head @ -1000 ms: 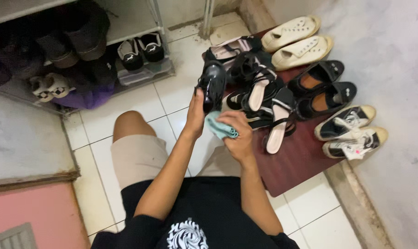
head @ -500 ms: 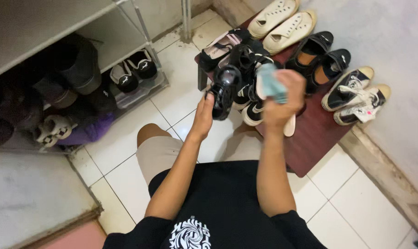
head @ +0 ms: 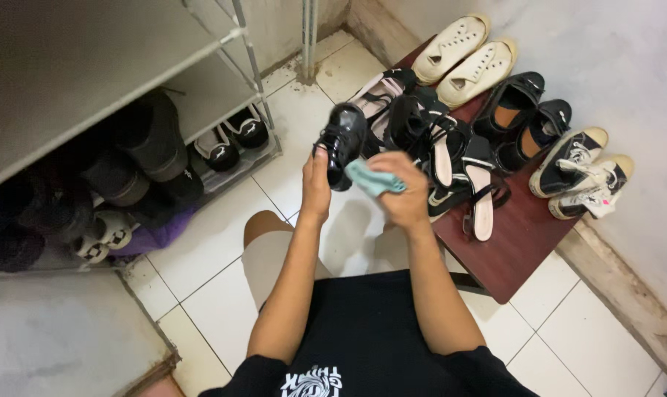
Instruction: The person sits on the floor and wipes several pairs of shoes with a light blue cloth. They pick up each shoe from a nearby shelf or stool, wipe the exterior surfaces, and return the shoes to the shelf or stool.
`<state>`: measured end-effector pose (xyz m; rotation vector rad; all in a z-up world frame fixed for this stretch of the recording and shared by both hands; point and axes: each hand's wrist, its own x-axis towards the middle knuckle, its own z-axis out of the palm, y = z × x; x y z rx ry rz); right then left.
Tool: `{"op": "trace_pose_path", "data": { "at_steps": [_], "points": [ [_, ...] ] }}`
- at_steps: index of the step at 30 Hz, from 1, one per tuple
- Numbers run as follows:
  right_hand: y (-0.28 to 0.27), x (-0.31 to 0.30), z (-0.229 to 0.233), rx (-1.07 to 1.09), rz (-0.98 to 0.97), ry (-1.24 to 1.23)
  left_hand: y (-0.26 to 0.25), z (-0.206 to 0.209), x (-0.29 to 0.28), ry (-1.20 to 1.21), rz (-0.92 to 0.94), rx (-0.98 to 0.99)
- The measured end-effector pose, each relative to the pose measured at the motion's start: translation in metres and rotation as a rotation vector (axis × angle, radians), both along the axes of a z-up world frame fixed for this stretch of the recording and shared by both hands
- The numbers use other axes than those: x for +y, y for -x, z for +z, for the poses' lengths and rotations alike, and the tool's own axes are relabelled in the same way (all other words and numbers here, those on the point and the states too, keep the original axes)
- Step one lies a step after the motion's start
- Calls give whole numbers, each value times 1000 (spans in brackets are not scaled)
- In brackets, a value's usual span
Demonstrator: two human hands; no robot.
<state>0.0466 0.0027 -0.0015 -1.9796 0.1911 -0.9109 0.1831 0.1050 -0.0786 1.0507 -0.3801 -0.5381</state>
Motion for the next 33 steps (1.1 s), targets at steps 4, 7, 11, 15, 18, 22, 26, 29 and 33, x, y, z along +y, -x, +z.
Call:
{"op": "trace_pose_path", "data": {
  "at_steps": [4, 7, 11, 15, 18, 22, 26, 29, 33],
  "points": [
    [-32, -30, 2, -174, -287, -86, -18, 10, -7, -36, -72, -175],
    [-53, -45, -8, -188, -416, 2, -33, 14, -31, -16, -78, -258],
    [-81, -47, -15, -38, -301, -22, -74, 26, -79, -71, -27, -170],
    [-95, -70, 1, 95, 129, -181, -111, 46, -115, -198, -7, -19],
    [-94, -94, 27, 91, 37, -302, -106, 69, -129, -73, -104, -260],
    [-75, -127, 60, -87, -176, -184, -84, 92, -120, -77, -175, -282],
    [-67, -137, 59, -301, -607, -391, -66, 81, -104, -142, -187, -501],
    [-46, -106, 35, -257, -535, -293, -31, 64, -87, -122, -146, -503],
    [-10, -29, -1, -140, -358, -118, 6, 55, -69, -93, 52, -323]
  ]
}}
